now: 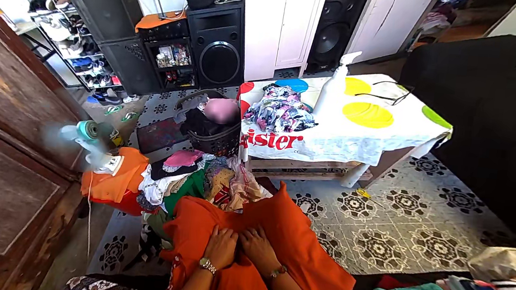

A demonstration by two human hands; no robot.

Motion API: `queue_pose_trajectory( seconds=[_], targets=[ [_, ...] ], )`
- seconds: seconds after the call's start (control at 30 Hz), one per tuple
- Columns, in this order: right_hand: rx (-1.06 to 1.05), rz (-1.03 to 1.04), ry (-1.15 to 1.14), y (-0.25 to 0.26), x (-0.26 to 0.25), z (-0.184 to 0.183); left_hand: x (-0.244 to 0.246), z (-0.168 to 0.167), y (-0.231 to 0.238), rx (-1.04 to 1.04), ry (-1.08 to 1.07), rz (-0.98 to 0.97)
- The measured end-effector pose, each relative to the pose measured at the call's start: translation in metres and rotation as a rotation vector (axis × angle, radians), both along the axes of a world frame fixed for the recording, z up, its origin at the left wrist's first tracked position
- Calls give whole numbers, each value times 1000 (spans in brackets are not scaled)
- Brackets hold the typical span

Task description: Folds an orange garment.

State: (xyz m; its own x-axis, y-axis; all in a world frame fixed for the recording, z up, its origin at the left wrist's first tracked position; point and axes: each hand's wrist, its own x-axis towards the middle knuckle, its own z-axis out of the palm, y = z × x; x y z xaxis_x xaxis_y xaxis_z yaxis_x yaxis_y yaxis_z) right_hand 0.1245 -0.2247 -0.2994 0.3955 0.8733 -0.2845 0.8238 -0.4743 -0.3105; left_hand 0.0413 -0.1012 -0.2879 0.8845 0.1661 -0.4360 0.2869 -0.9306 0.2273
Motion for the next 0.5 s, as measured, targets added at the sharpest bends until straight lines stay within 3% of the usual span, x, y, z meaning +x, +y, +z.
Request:
queue_pose_trajectory(
  seconds=[0.5],
  targets=[
    [0,1,-1,0,1,-2,0,-1,0,6,-5,-5]
  ],
)
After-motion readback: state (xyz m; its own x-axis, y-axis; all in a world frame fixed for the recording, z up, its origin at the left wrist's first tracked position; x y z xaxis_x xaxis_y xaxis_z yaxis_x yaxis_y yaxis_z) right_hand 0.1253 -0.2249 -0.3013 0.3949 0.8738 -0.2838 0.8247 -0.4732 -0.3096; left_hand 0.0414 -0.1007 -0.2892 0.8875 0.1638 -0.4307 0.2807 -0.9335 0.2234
